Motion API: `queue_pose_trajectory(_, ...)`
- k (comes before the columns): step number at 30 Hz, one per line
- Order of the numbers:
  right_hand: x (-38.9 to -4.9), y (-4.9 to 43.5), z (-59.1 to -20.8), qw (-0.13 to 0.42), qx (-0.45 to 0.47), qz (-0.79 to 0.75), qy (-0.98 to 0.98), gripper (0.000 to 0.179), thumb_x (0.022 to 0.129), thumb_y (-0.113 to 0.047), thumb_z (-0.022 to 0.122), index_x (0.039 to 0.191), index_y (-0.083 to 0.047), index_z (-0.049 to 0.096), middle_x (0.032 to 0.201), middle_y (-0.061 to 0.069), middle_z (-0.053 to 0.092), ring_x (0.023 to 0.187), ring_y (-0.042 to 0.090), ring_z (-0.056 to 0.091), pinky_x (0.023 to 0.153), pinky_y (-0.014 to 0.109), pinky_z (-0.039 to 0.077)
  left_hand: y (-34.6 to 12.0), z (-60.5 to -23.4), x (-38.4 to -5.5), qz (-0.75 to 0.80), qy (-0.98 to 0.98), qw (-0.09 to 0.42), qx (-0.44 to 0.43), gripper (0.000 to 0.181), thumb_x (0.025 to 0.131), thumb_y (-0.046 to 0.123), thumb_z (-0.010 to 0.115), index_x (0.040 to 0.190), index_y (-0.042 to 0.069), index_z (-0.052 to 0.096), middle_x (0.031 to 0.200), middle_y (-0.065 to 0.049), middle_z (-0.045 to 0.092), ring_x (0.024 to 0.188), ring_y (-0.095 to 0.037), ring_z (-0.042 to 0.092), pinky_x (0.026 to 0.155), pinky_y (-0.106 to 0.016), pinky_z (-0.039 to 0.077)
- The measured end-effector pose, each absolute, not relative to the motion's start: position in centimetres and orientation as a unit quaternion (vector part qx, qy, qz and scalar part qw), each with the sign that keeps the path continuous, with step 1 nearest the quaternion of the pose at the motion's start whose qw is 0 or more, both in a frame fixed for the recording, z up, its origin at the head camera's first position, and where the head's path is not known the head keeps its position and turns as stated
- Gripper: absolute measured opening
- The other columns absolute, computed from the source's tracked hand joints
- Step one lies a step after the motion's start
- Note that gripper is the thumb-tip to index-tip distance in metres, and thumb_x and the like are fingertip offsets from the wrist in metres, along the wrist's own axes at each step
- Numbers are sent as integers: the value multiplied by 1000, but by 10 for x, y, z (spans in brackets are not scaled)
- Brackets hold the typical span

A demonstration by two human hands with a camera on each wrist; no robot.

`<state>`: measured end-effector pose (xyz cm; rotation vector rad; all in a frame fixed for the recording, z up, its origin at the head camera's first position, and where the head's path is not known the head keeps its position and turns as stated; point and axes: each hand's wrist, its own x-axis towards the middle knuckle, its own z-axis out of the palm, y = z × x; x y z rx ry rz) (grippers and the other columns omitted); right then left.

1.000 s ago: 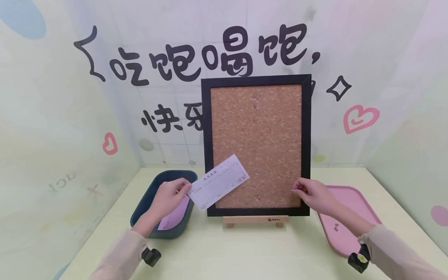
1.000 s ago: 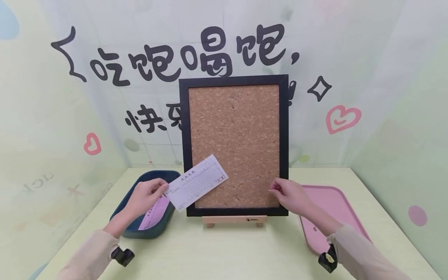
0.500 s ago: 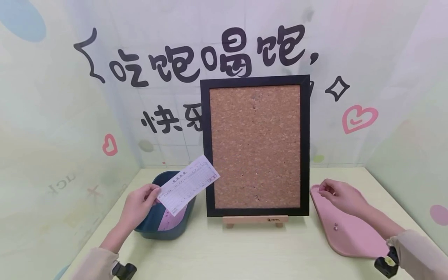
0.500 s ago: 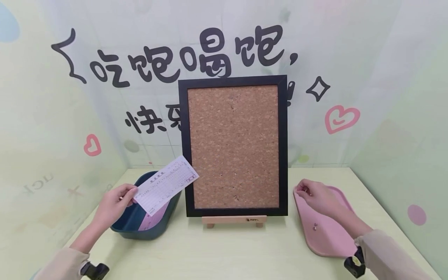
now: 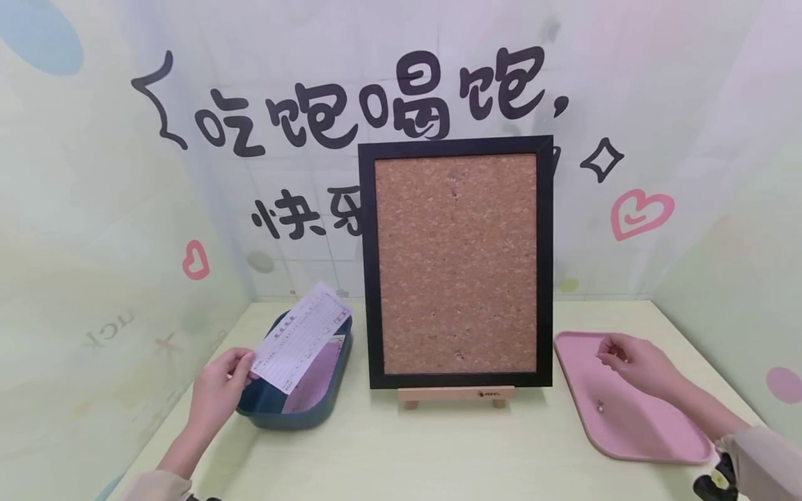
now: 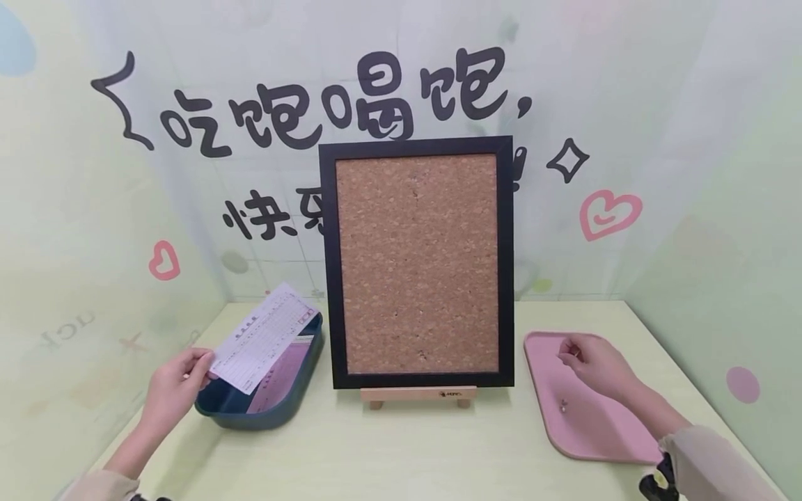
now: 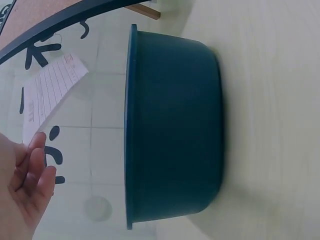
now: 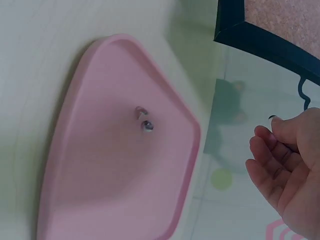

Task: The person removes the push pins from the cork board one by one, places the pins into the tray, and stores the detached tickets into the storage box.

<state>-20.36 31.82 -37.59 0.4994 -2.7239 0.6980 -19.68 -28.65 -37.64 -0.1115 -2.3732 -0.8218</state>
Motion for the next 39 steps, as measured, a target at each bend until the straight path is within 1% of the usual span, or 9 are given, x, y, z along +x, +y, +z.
queue_pose_trajectory(5, -200, 321, -385, 143, 174, 257, -940, 12, 78, 5, 62, 76, -5, 56, 67, -4, 50, 58, -1, 41, 49, 21, 39, -285, -386, -198, -304, -903, 303, 2, 15, 89, 8, 54, 87, -3, 64, 64, -6, 64, 53, 0, 50, 47, -17, 38)
queue_pose_trajectory(8, -200, 323, -391, 147, 185, 270, -934, 14, 75, 9, 62, 75, -4, 56, 68, -4, 51, 59, -2, 42, 50, 21, 41, -281, -393, -199, -301, -906, 296, 29, 17, 90, 10, 53, 88, -3, 64, 64, -7, 65, 53, -5, 54, 46, -21, 37)
queue_pose_trajectory(12, -201, 326, -397, 147, 193, 279, -929, 14, 74, 10, 61, 75, -3, 57, 68, -4, 52, 59, -2, 43, 50, 21, 42, -276, -400, -200, -300, -908, 286, 61, 19, 90, 10, 52, 89, -3, 65, 64, -7, 66, 53, -10, 56, 45, -23, 35)
queue_pose_trajectory(19, -198, 329, -405, 131, 203, 272, -931, 15, 74, 10, 61, 74, -4, 57, 66, -6, 53, 58, -3, 42, 50, 20, 41, -269, -412, -196, -289, -917, 263, 76, 21, 89, 8, 50, 87, -7, 65, 60, -5, 62, 48, -12, 48, 44, -28, 31)
queue_pose_trajectory(24, -196, 331, -410, 129, 203, 268, -933, 16, 73, 10, 61, 72, -5, 56, 65, -7, 51, 57, -4, 41, 49, 20, 41, -262, -417, -199, -278, -924, 253, 70, 21, 89, 8, 49, 85, -6, 65, 60, -5, 63, 48, -12, 49, 43, -28, 33)
queue_pose_trajectory(28, -194, 334, -414, 100, 191, 269, -939, 14, 74, 9, 60, 73, -5, 56, 65, -5, 53, 57, -3, 44, 49, 20, 43, -260, -419, -202, -266, -929, 248, 65, 22, 88, 7, 49, 84, -6, 66, 61, -7, 64, 47, -13, 50, 42, -29, 33)
queue_pose_trajectory(31, -192, 335, -418, 73, 178, 270, -943, 10, 76, 5, 61, 75, -4, 57, 66, -4, 54, 57, -1, 46, 50, 20, 44, -259, -420, -205, -257, -932, 249, 60, 22, 87, 8, 49, 84, -6, 66, 62, -8, 64, 49, -17, 53, 42, -31, 35)
queue_pose_trajectory(34, -190, 336, -421, 52, 175, 270, -945, 9, 77, 3, 61, 75, -4, 57, 67, -3, 55, 57, -1, 46, 51, 20, 43, -258, -419, -208, -245, -938, 240, 57, 22, 86, 9, 49, 83, -5, 67, 65, -11, 65, 55, -25, 58, 44, -35, 39)
queue_pose_trajectory(39, -188, 339, -427, 24, 198, 272, -941, 9, 78, 3, 58, 76, -5, 57, 69, -4, 56, 59, -1, 45, 52, 20, 43, -255, -416, -211, -224, -949, 215, 59, 22, 84, 9, 49, 82, -4, 67, 72, -19, 65, 60, -33, 60, 47, -43, 42)
